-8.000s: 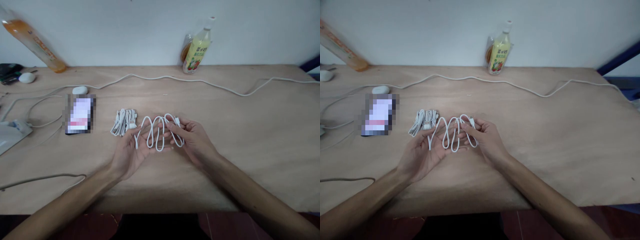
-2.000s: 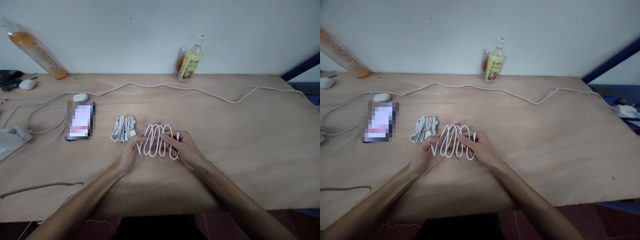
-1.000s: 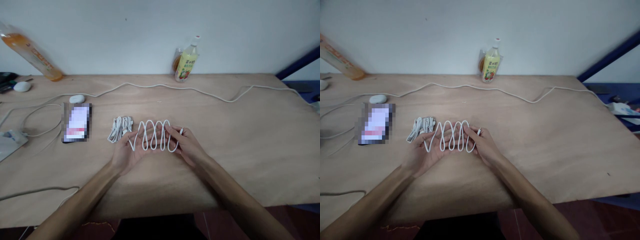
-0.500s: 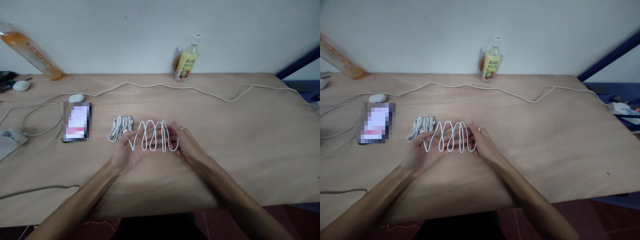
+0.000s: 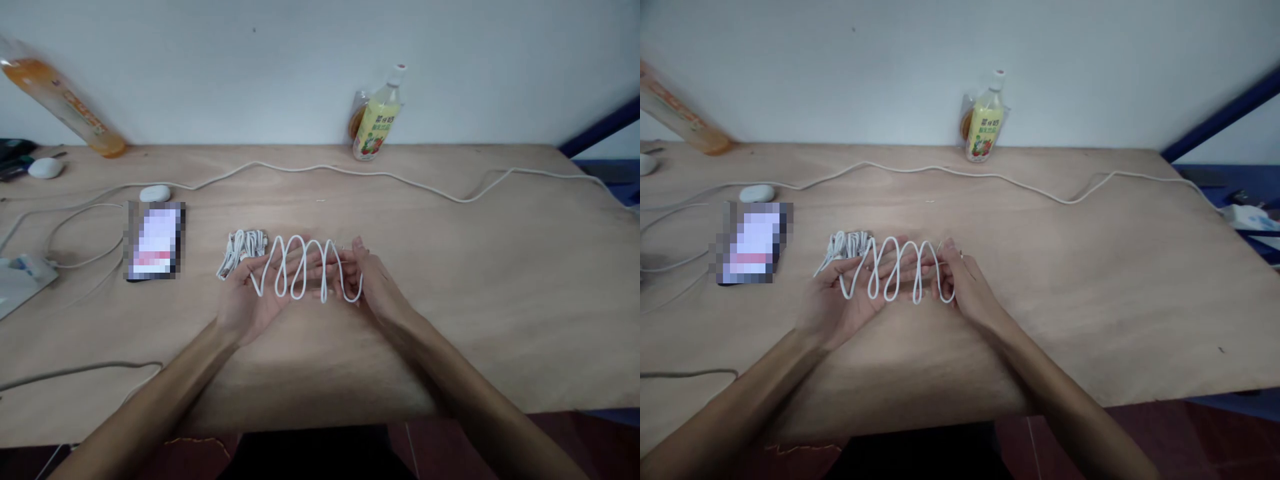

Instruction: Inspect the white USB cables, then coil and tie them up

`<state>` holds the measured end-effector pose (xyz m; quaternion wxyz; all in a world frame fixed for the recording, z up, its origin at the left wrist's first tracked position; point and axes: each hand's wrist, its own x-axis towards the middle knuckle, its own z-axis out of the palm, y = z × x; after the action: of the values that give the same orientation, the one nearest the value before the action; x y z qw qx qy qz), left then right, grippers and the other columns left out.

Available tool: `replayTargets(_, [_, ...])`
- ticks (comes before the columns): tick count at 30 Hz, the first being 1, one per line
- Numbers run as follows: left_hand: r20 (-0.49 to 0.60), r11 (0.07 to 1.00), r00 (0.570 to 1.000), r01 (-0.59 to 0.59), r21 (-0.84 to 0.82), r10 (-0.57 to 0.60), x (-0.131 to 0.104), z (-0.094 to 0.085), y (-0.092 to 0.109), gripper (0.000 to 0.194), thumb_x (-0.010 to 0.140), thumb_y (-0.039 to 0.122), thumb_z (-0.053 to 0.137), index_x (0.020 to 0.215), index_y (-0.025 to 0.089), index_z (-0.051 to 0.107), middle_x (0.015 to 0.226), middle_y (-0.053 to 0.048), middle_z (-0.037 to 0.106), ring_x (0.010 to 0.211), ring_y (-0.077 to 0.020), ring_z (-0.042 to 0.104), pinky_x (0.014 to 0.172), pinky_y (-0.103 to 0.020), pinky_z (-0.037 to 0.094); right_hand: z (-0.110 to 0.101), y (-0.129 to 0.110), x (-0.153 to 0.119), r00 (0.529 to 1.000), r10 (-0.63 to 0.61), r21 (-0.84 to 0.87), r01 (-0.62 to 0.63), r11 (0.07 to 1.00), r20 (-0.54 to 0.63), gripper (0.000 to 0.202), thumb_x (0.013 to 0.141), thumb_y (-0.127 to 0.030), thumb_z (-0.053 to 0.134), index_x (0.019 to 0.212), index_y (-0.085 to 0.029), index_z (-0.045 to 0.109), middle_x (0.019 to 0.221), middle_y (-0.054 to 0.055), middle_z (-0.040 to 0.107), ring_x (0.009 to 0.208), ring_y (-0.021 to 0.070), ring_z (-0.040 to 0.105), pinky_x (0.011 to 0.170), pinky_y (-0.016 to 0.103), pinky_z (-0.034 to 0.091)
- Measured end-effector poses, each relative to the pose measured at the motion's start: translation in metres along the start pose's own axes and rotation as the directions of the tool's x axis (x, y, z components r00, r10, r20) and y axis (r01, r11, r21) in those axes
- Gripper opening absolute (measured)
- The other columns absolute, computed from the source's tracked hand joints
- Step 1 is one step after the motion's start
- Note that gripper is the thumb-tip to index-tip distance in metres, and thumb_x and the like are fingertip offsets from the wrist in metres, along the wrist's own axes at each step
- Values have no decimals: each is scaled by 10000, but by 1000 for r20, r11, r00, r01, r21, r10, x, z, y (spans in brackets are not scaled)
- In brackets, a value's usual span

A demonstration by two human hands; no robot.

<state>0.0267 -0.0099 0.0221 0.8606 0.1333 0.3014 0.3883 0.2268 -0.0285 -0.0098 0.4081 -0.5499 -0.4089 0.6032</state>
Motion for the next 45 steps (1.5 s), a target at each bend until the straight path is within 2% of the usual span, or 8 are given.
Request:
replayTargets(4, [-10, 999, 1000, -29, 31, 29, -1, -1, 1, 707, 1013, 255, 406, 1703, 102, 442, 1555, -243, 683, 1452, -465, 646, 1181, -712, 512, 0, -3, -1, 1000, 5, 104, -3, 995, -21, 576, 769, -772, 823, 766, -215, 678, 599, -53, 527, 479, 87, 366, 462, 267, 223])
replayTargets(6, [22, 997, 999, -41, 60, 39, -1, -3, 2, 739, 986, 211, 434, 1719, 116, 416, 1561, -233, 680, 1452, -456, 647, 1183, -712, 514, 0, -6, -3, 1000, -6, 144, 7, 990, -7, 539, 726, -689, 892, 733, -216, 632, 616, -69, 500, 490, 70, 347, 469, 260, 222])
replayTargets(13, [113, 991, 993, -53, 124, 39, 1, -14, 1, 803, 962, 96, 472, 1752, 203, 377, 1561, -186, 694, 1437, -415, 669, 1198, -702, 516, 3, -9, -7, 996, 81, 228, -85, 970, 30, 494, 734, -617, 913, 909, -244, 641, 647, -84, 500, 509, 87, 380, 449, 240, 176])
replayTargets(19, [133, 987, 991, -5, 161, -17, 3, -19, -4, 652, 1040, 89, 549, 1681, 208, 518, 1494, -178, 745, 1405, -387, 699, 1224, -653, 515, 5, -3, -5, 1000, -18, 157, 18, 987, 4, 454, 754, -508, 925, 802, -259, 548, 626, -92, 471, 509, 87, 345, 465, 251, 245])
replayTargets(24, [134, 986, 990, 22, 167, -45, 4, -17, -7, 509, 1107, 160, 523, 1608, 176, 616, 1451, -191, 765, 1391, -377, 708, 1231, -627, 515, 6, 4, -3, 992, -99, 75, 105, 992, -78, 413, 782, -479, 892, 806, -261, 542, 713, -54, 561, 594, 129, 476, 558, 292, 410])
replayTargets(29, [145, 983, 987, 49, 175, -75, 6, -18, -7, 453, 1156, 232, 462, 1553, 147, 661, 1506, -212, 726, 1407, -385, 695, 1222, -629, 523, 5, 7, -4, 954, -226, -103, 209, 972, -198, 340, 824, -440, 841, 785, -257, 557, 737, -33, 595, 678, 161, 538, 648, 318, 455])
replayTargets(35, [176, 987, 979, 75, 145, -100, 7, -18, -7, 482, 1170, 291, 475, 1635, 212, 578, 1542, -208, 707, 1393, -390, 711, 1189, -628, 548, 4, 4, -4, 983, -122, 79, 134, 988, -135, 346, 821, -463, 874, 841, -255, 599, 824, 10, 749, 762, 199, 701, 730, 347, 572])
replayTargets(45, [112, 996, 992, 57, 74, -65, 8, -17, -7, 535, 1175, 284, 443, 1705, 217, 480, 1557, -204, 698, 1394, -377, 716, 1224, -630, 524, 7, 4, -4, 999, -32, 275, 35, 961, -14, 314, 861, -466, 887, 871, -248, 661, 920, 12, 805, 892, 213, 777, 882, 377, 624])
